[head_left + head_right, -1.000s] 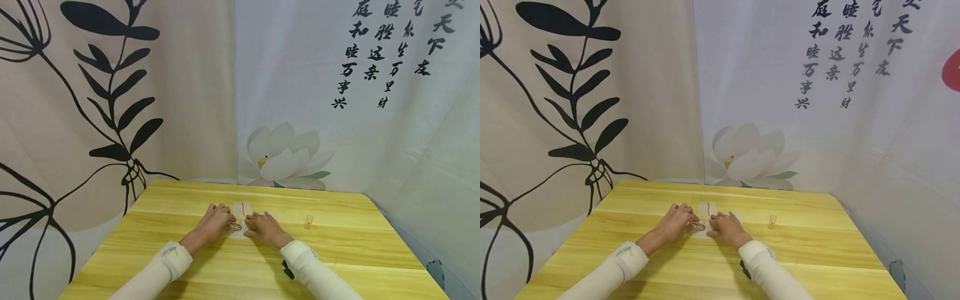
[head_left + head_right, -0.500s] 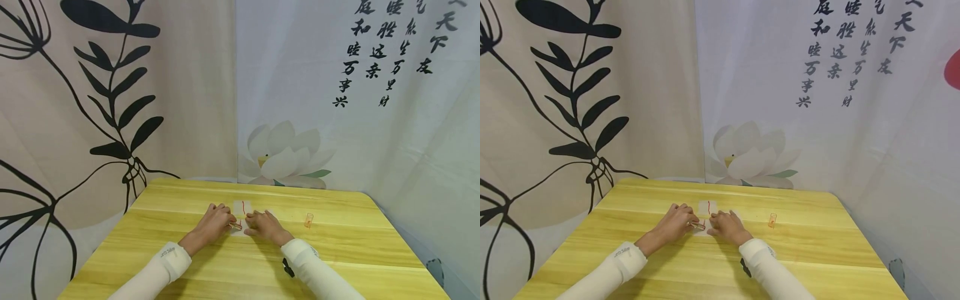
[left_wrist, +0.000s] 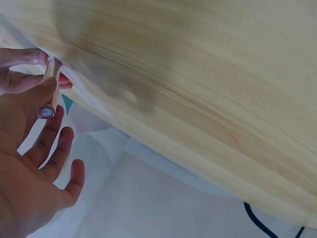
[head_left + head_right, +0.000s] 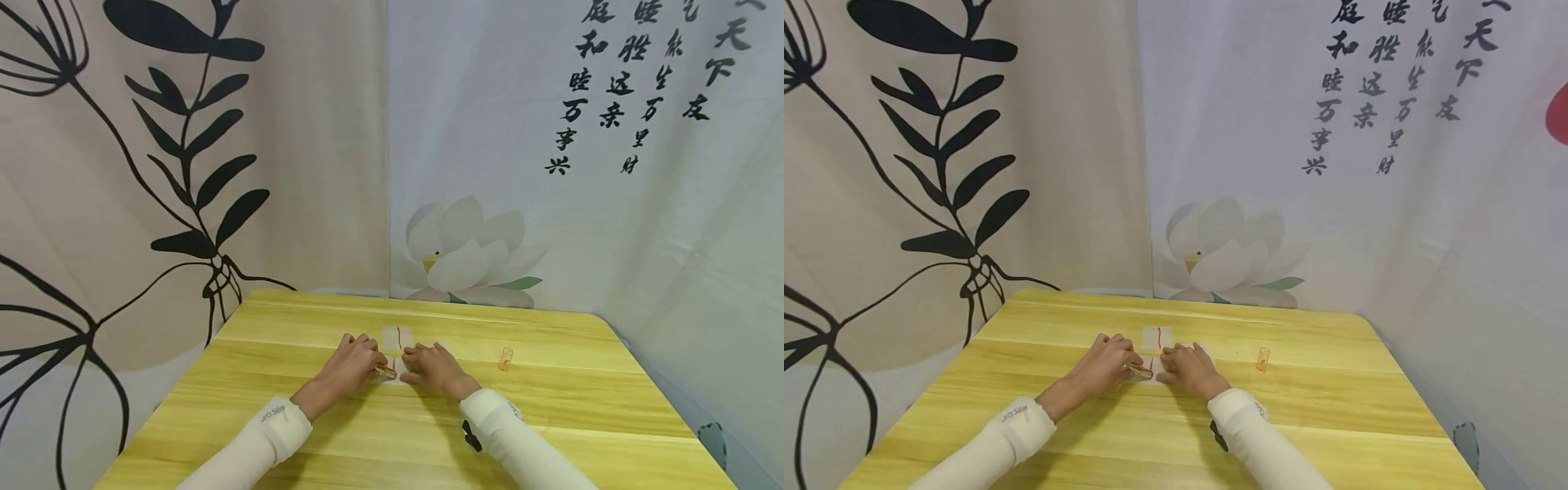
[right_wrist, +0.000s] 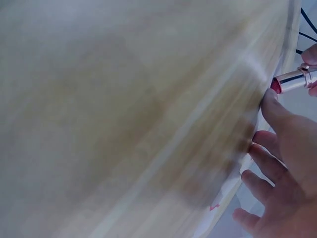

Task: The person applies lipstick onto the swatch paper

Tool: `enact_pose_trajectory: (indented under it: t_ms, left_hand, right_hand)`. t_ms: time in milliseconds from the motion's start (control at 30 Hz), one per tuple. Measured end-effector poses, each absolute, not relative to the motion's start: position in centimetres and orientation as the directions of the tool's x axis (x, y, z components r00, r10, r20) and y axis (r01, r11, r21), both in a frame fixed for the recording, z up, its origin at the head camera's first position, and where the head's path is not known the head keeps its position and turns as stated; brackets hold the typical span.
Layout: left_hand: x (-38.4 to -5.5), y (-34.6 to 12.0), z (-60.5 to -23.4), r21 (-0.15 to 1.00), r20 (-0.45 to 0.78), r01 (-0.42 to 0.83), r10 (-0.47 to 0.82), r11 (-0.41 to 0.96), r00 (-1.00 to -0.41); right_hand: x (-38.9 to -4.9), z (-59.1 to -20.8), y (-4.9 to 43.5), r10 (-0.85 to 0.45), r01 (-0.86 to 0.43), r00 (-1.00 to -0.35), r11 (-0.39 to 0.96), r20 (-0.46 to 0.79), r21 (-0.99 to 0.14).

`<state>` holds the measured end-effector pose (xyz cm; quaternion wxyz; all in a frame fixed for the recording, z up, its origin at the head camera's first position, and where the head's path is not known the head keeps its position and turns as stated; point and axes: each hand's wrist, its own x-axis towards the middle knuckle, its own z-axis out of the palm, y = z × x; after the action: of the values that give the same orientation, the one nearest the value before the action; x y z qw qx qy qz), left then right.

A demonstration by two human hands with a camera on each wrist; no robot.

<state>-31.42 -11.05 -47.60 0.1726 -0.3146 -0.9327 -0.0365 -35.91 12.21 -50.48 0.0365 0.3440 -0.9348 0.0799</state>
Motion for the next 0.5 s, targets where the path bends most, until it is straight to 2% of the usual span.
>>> enact_pose_trajectory:
  t_ms: [267,500]
  left_hand:
    - [-31.21,-11.16,-47.8,-0.058,0.37,0.613,0.587,0.788,-0.72]
    - [-30.93,-11.14,-47.94,-0.06,0.378,0.621,0.593,0.782,-0.711]
  right_hand:
    - [-35.74,-50.27,12.19,-0.624,-0.635,-0.773,0.757,0.116,-0.156]
    - [-35.77,-50.18,12.12,-0.631,-0.642,-0.767,0.755,0.118,-0.132]
